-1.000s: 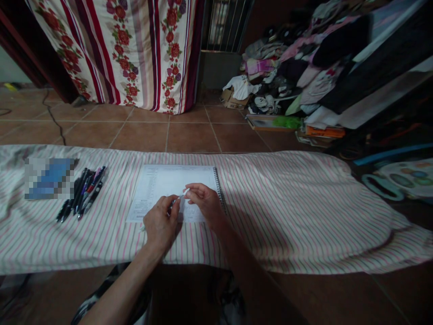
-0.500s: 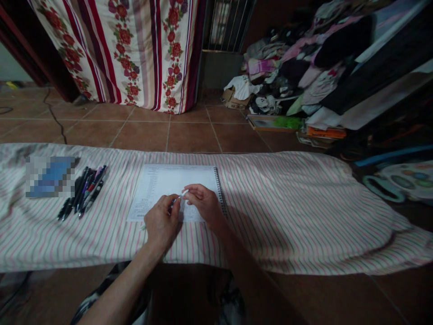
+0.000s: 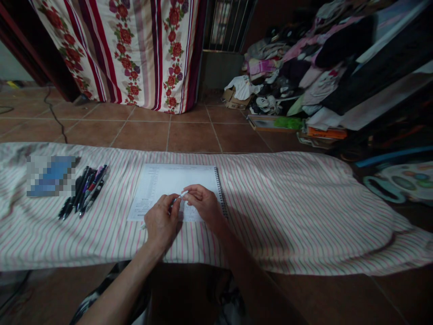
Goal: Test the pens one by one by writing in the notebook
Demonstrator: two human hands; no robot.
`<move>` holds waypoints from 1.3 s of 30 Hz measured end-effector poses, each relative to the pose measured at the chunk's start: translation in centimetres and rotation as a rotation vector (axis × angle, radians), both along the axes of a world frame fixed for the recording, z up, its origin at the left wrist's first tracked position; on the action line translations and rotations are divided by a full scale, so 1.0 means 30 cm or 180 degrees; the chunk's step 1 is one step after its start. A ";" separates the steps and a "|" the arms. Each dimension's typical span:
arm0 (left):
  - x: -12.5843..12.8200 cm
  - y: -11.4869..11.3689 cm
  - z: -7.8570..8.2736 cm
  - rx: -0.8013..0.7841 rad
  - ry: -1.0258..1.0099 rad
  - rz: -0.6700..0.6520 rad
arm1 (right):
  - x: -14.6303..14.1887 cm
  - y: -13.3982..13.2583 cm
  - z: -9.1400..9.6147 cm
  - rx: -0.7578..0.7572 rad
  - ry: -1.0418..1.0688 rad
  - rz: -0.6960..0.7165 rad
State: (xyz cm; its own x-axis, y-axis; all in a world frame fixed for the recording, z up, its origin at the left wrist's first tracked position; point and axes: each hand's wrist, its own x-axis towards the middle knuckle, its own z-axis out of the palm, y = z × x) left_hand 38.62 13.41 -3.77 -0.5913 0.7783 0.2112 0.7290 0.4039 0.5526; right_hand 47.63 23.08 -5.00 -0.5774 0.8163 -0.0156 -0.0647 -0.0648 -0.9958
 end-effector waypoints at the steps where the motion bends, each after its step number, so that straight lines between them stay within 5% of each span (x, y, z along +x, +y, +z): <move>1: 0.000 0.000 -0.001 0.0005 0.0002 -0.0005 | 0.000 0.000 -0.001 0.0011 -0.0014 -0.0001; 39: -0.006 -0.005 -0.005 -0.0138 0.0199 -0.0187 | 0.012 -0.006 -0.004 0.0483 -0.0351 0.0062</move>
